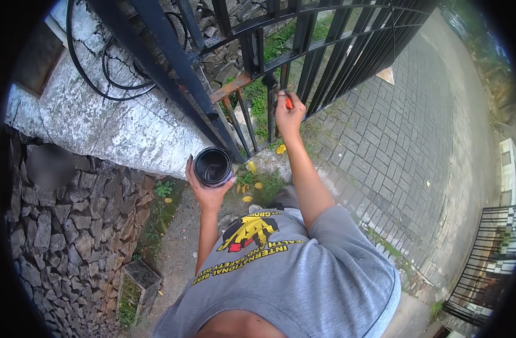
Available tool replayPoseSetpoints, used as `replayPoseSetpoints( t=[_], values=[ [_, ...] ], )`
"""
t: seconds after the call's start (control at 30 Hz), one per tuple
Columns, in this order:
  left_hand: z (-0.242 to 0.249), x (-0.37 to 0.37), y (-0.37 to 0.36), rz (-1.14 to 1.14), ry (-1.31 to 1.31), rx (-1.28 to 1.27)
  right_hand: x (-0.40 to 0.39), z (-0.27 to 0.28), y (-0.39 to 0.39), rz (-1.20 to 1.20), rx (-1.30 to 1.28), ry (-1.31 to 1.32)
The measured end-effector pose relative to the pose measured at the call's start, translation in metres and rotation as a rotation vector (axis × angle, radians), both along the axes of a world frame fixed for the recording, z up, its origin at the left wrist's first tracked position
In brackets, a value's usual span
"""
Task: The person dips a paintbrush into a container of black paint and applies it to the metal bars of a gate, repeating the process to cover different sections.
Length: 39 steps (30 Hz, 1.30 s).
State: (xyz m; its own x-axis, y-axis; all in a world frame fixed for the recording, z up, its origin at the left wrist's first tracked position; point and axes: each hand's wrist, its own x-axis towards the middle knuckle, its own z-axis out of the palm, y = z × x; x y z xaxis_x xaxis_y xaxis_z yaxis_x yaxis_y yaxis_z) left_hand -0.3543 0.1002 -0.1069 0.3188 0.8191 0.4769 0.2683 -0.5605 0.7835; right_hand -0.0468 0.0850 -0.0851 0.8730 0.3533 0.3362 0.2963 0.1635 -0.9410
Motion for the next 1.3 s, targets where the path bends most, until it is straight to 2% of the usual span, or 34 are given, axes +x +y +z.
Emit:
replayPoseSetpoints(
  t=[0.07, 0.1, 0.17, 0.2, 0.3, 0.33, 0.43, 0.57, 0.67, 0.77, 0.8, 0.83, 0.9, 0.97, 1.0, 1.1, 1.13, 1.23, 1.27, 1.3],
  values=[
    [0.000, -0.002, 0.000, 0.001, 0.024, 0.018, -0.003, -0.006, 0.014, -0.060, 0.225, 0.182],
    [0.000, -0.004, 0.002, -0.003, 0.033, 0.026, -0.007, -0.008, 0.020, 0.009, 0.250, 0.248],
    [-0.001, -0.004, 0.003, -0.011, 0.027, 0.023, -0.025, -0.017, 0.033, 0.127, 0.259, 0.259],
    [-0.001, -0.004, 0.003, -0.013, 0.012, 0.014, -0.029, -0.020, 0.030, 0.118, 0.126, 0.180],
    [0.001, -0.006, 0.006, -0.005, -0.006, 0.007, -0.027, -0.020, 0.022, 0.081, 0.245, 0.358],
    [0.001, -0.006, 0.007, -0.001, -0.008, 0.007, -0.024, -0.022, 0.023, 0.011, 0.311, 0.326],
    [0.002, -0.008, 0.009, -0.011, 0.043, 0.012, -0.024, -0.033, 0.034, 0.073, 0.297, 0.377],
    [0.000, -0.006, 0.011, -0.035, 0.018, 0.025, -0.050, -0.024, 0.029, 0.216, 0.174, 0.345],
    [0.006, -0.006, 0.014, -0.041, -0.004, -0.008, -0.046, -0.009, 0.025, 0.038, 0.317, 0.234],
    [0.005, -0.008, 0.014, -0.036, 0.016, 0.000, -0.030, -0.023, 0.024, 0.065, 0.164, 0.116],
    [0.003, -0.009, 0.016, -0.034, 0.033, 0.020, -0.033, -0.023, 0.023, 0.145, 0.125, 0.153],
    [0.001, -0.009, 0.017, -0.030, 0.049, 0.041, -0.032, -0.024, 0.019, 0.166, 0.015, 0.052],
    [0.004, -0.007, 0.017, -0.031, 0.008, 0.014, -0.031, -0.015, 0.012, 0.070, -0.026, -0.012],
    [0.006, -0.005, 0.018, -0.028, -0.034, -0.008, -0.031, -0.007, 0.015, 0.007, 0.245, 0.149],
    [0.005, -0.005, 0.019, -0.032, -0.029, -0.016, -0.030, -0.006, 0.015, -0.076, 0.216, 0.123],
    [0.002, -0.004, 0.020, -0.047, -0.009, -0.010, -0.027, -0.029, 0.024, 0.192, 0.092, 0.216],
    [0.001, -0.003, 0.021, -0.047, 0.003, 0.017, -0.026, -0.035, 0.020, 0.237, -0.011, 0.124],
    [0.002, 0.000, 0.023, -0.038, -0.030, 0.020, -0.019, -0.030, 0.007, 0.057, -0.015, -0.039],
    [0.002, -0.001, 0.022, -0.033, -0.048, 0.004, -0.033, 0.005, -0.003, 0.100, -0.040, 0.006],
    [0.002, -0.002, 0.023, -0.026, -0.034, 0.008, -0.031, 0.022, -0.005, 0.118, -0.087, -0.226]
  ],
)
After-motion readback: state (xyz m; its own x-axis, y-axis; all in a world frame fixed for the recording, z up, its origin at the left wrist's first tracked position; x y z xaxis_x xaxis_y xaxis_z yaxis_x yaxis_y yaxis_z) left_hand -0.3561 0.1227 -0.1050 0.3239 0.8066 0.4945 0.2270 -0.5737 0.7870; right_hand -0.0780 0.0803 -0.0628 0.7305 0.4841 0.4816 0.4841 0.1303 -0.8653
